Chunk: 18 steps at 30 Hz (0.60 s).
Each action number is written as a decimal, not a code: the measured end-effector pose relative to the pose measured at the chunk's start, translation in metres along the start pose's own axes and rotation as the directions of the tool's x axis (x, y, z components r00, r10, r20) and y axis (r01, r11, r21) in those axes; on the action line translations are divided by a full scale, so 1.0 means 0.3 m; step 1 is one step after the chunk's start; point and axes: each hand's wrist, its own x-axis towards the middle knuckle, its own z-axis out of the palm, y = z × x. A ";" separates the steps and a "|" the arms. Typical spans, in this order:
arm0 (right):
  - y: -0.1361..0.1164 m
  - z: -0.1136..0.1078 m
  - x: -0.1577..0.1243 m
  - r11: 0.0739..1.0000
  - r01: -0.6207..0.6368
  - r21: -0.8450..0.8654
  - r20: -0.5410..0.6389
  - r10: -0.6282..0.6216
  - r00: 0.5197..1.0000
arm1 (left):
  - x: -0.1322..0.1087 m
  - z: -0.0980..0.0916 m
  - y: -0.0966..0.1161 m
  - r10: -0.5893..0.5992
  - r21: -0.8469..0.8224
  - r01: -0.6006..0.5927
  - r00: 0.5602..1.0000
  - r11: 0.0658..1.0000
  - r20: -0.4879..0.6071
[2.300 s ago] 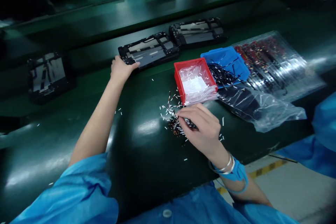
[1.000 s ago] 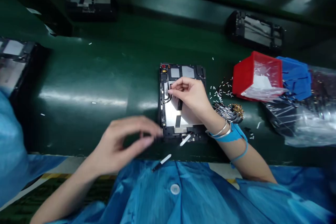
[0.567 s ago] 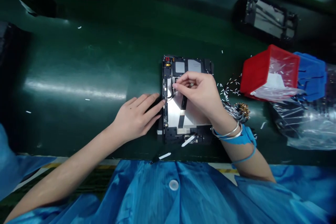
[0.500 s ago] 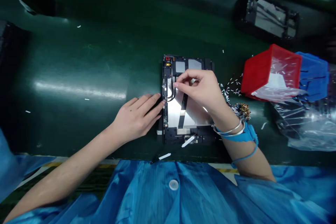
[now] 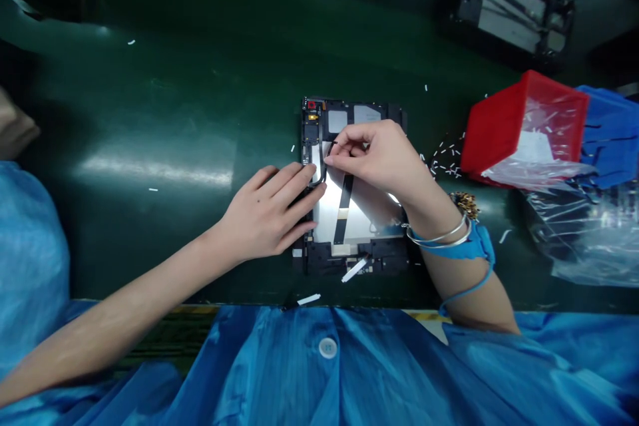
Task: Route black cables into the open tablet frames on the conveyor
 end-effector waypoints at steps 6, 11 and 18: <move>-0.010 0.008 -0.004 0.999 -0.025 -0.049 -0.023 0.024 0.999 | -0.008 0.022 -0.016 0.013 0.004 -0.013 1.000 1.000 0.015; -0.012 0.012 -0.002 0.996 -0.056 -0.076 -0.039 0.053 0.998 | -0.006 0.021 -0.018 0.017 -0.077 -0.016 1.000 0.997 0.021; 0.005 0.030 0.021 0.999 -0.043 -0.033 -0.091 0.040 0.995 | 0.008 0.014 -0.029 0.003 -0.228 0.026 0.992 0.973 0.127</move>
